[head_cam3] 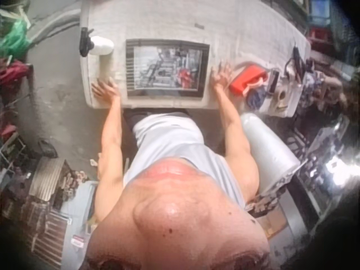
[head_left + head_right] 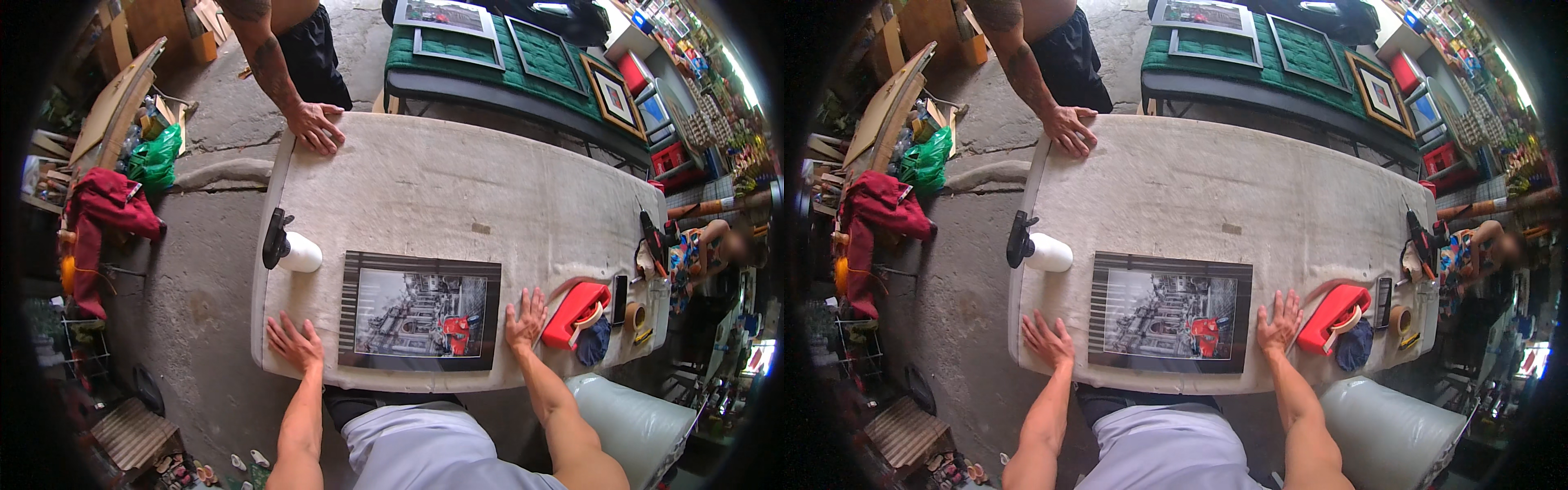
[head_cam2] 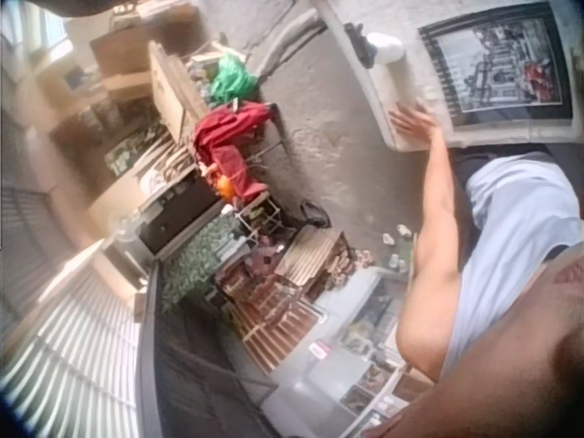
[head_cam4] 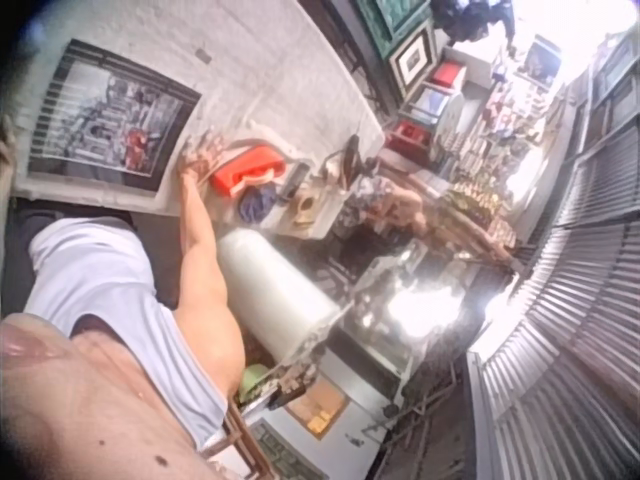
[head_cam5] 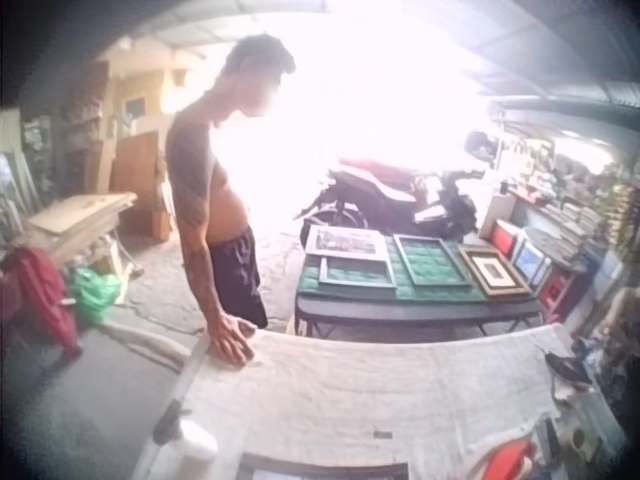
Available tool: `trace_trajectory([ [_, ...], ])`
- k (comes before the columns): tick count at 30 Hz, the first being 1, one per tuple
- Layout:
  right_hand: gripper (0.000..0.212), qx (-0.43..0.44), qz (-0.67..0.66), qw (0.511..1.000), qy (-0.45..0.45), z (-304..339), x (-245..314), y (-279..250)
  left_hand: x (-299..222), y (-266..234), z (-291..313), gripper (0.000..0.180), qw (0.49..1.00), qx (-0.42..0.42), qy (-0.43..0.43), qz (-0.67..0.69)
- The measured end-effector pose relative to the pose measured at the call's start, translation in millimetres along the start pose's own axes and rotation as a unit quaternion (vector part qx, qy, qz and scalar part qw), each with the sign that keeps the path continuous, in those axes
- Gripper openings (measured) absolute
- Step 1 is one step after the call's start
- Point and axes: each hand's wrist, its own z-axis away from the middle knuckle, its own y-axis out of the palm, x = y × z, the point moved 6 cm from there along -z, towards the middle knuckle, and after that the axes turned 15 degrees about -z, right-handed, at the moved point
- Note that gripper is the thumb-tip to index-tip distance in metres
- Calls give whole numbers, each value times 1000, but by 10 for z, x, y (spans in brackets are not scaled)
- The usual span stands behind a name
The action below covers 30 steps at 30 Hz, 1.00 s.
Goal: The person wipes a workbench surface with a cloth, then places a framed picture on the table. They lift the frame to inspect the edges and underside, then set it back down and continue wiping the table around it.
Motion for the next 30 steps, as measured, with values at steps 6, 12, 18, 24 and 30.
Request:
trace_trajectory([
  [6,63,-4,-3,1000,-2,-18,26,-37,-1,25,10,63,1000,4,-10,14],
  [12,62,-4,-11,1000,11,-9,44,-74,-16,20,10,63,1000,-9,-10,17],
  [18,63,0,-21,1000,16,-3,58,-62,3,21,12,64,1000,0,-14,18],
  [24,62,-4,-24,1000,17,9,45,-65,4,26,12,64,999,-15,-10,31],
  [30,62,1,-34,999,19,4,67,-107,-18,-6,0,64,999,-11,-13,36],
])
